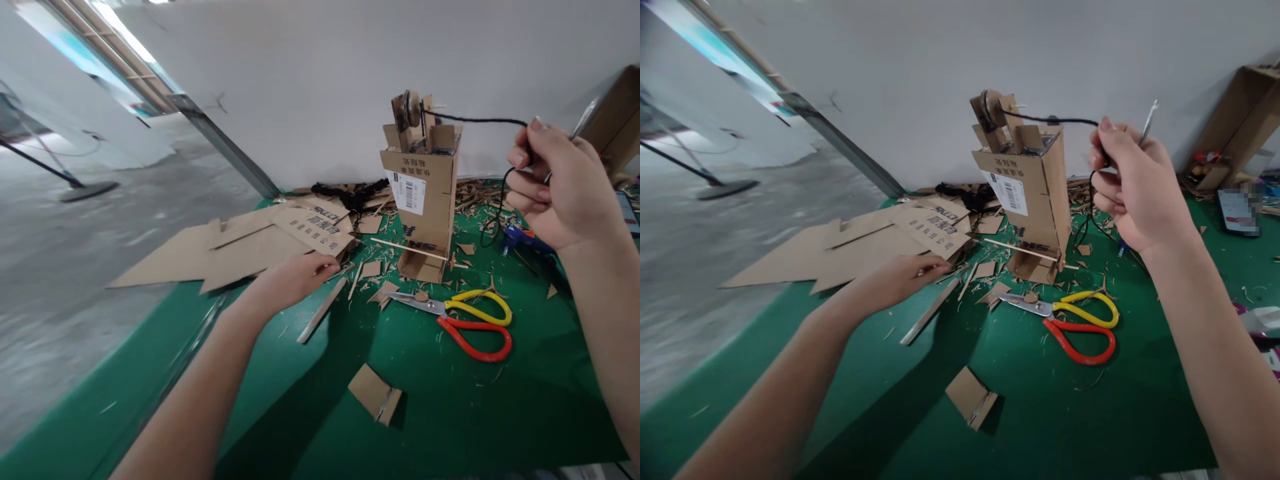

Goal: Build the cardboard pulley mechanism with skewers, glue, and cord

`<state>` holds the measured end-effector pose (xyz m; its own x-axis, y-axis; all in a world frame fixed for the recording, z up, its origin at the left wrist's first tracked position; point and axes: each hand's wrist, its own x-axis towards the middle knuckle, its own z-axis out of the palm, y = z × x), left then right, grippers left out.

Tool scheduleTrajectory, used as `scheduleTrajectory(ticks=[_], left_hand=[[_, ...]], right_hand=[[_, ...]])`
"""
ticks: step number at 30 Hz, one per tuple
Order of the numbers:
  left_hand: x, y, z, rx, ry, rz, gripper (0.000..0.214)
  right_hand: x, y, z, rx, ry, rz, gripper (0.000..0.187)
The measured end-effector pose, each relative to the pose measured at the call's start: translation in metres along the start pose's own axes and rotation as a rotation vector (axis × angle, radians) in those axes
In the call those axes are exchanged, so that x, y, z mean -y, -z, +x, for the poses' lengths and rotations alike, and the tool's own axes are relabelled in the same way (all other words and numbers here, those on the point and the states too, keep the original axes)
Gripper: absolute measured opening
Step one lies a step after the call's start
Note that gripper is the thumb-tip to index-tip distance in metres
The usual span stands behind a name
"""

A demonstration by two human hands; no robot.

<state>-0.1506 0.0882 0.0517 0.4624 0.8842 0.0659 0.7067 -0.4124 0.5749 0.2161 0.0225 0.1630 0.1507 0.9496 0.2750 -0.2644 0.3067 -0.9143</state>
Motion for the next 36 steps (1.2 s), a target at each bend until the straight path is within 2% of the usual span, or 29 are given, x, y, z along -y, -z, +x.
scheduleTrajectory(ticks=[2,3,6,10,13,15,18,22,25,28,32,36], left_hand=[[-0.021,-0.006,0.008,0.076,0.086,0.289,0.033],[-0.035,-0.009,0.012,0.1,0.089,0.365,0.037],[-0.08,-0.019,0.023,0.104,-0.013,0.403,0.043],[-0.127,-0.04,0.037,0.061,-0.076,0.273,0.039],[-0.151,-0.053,0.045,0.001,-0.184,0.039,0.028],[-0.168,-0.057,0.048,-0.041,-0.293,-0.161,0.029],[-0.193,-0.058,0.048,0.091,-0.422,-0.454,0.038],[-0.214,-0.064,0.043,0.42,-0.534,-0.687,0.027],[-0.212,-0.07,0.039,0.523,-0.52,-0.771,0.031],[-0.191,-0.071,0.037,0.527,-0.413,-0.767,0.041],[-0.149,-0.063,0.03,0.357,-0.241,-0.749,0.044],[-0.109,-0.05,0.02,0.251,-0.1,-0.492,0.044]], right_hand=[[0.0,-0.003,-0.003,0.067,-0.005,-0.013,0.022],[0.001,-0.004,-0.006,0.1,0.0,-0.014,0.022],[0.007,-0.009,-0.013,0.119,0.092,-0.023,0.018],[0.019,-0.012,-0.021,0.046,0.243,-0.092,0.017],[0.025,-0.013,-0.026,0.032,0.255,-0.118,0.02],[0.028,-0.015,-0.029,0.039,0.255,-0.114,0.024],[0.032,-0.014,-0.034,0.089,0.278,-0.131,0.031],[0.034,-0.003,-0.031,0.128,0.32,-0.215,0.035],[0.032,0.006,-0.024,0.08,0.371,-0.202,0.037],[0.029,0.01,-0.02,0.013,0.412,-0.197,0.031],[0.022,0.007,-0.016,-0.069,0.518,-0.287,0.03],[0.012,0.005,-0.011,-0.068,0.508,-0.315,0.029]])
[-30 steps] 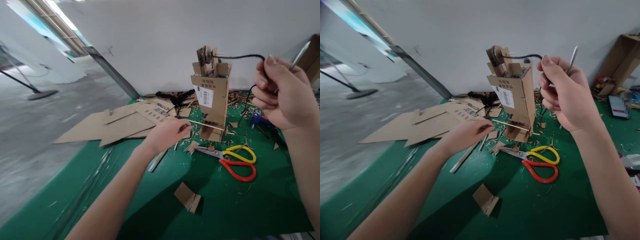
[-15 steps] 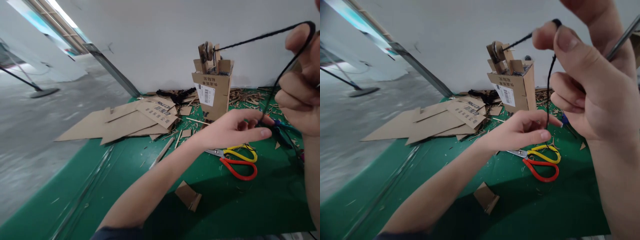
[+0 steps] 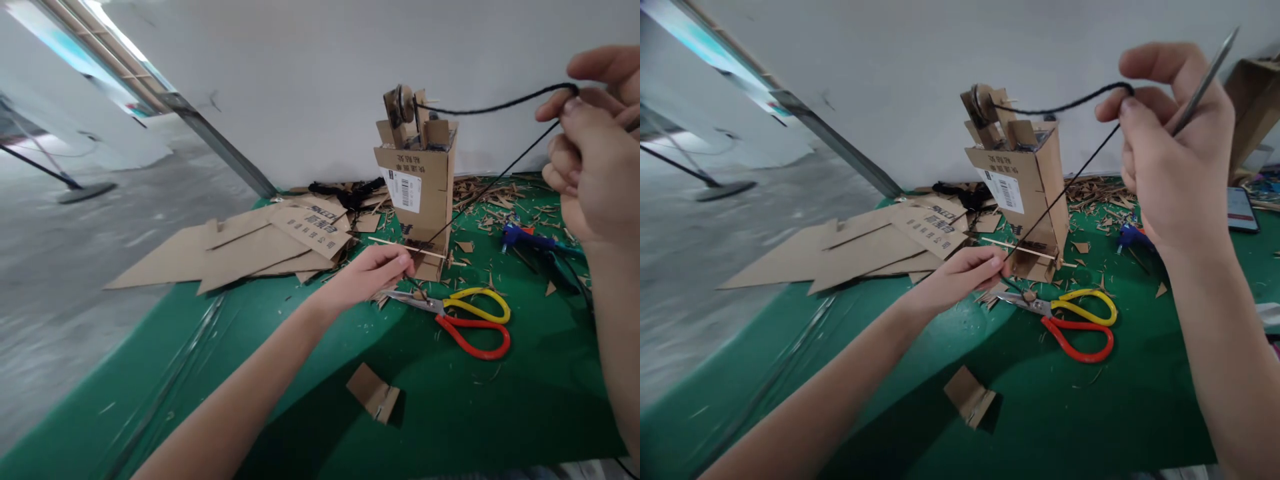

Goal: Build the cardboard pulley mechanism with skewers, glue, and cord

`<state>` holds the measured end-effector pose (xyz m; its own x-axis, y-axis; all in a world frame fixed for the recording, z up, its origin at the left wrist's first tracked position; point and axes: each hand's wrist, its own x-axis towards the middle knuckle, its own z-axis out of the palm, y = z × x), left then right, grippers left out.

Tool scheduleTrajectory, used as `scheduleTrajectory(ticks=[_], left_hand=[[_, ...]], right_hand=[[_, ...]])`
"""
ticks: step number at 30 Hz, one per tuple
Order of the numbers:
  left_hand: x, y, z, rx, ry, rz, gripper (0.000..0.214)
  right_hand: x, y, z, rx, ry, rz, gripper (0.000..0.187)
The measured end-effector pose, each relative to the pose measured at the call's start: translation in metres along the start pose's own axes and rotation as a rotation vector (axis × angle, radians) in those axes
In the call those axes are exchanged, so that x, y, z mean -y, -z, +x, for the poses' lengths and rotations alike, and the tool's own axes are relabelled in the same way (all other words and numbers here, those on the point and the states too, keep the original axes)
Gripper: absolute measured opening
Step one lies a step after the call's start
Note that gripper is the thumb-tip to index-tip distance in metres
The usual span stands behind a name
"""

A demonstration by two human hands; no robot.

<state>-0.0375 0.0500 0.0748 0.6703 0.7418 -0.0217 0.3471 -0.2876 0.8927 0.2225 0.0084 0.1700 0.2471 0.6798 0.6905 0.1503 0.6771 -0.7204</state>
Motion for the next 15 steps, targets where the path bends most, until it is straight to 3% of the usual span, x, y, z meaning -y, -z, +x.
scheduleTrajectory(ticks=[5,9,15], left_hand=[[0.025,0.027,-0.012,-0.068,0.069,0.459,0.036],[0.042,0.047,-0.01,-0.185,0.079,0.663,0.037],[0.067,0.07,-0.009,-0.176,0.117,0.818,0.042]], right_hand=[[-0.019,-0.009,-0.004,0.041,-0.007,-0.075,0.025],[-0.03,-0.017,-0.009,0.16,0.033,-0.28,0.028],[-0.041,-0.011,-0.005,0.174,0.007,-0.411,0.023]])
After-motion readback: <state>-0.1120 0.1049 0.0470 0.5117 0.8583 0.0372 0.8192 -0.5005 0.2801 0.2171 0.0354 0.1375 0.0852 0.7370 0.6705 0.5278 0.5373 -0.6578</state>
